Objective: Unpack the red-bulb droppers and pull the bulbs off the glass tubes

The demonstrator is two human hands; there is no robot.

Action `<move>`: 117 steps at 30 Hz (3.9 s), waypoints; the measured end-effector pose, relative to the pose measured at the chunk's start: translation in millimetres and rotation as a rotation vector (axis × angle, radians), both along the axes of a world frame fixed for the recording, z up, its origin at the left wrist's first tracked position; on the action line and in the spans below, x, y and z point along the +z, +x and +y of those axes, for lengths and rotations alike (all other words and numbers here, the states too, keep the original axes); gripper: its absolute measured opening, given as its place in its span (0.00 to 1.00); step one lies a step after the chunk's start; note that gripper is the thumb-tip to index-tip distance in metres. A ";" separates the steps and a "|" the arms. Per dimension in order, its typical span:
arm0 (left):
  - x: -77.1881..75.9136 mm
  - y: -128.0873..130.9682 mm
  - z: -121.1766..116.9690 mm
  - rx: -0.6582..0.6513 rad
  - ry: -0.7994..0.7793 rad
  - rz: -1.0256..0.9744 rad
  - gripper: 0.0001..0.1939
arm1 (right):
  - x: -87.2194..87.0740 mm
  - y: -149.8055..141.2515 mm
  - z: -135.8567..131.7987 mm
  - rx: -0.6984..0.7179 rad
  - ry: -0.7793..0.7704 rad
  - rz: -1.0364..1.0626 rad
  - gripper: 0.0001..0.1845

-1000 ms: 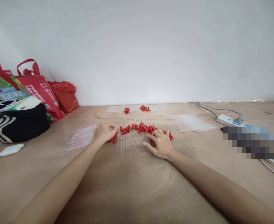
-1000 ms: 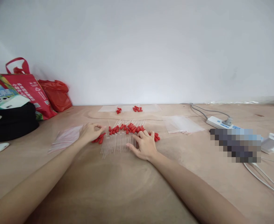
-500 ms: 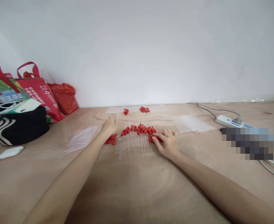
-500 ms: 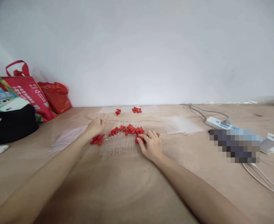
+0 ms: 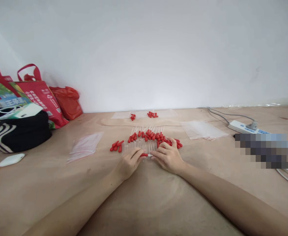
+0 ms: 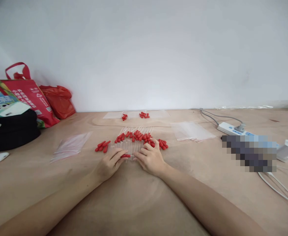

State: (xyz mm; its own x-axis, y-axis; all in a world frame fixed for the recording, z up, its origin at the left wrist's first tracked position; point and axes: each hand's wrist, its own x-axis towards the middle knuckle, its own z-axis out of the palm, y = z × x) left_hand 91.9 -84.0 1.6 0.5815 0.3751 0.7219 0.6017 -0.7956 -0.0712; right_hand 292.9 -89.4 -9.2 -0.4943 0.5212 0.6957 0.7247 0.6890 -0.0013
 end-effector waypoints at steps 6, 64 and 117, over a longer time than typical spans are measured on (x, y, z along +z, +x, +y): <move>4.0 -3.6 -0.2 0.040 0.052 0.073 0.07 | 2.5 1.2 -2.8 0.014 -0.010 -0.028 0.13; 36.0 -13.5 76.8 0.756 -0.394 0.010 0.10 | 1.0 13.9 20.3 -0.366 -0.119 0.379 0.19; 10.4 1.5 -10.4 -0.040 0.003 0.044 0.08 | 3.5 4.2 -6.1 0.069 0.130 -0.014 0.12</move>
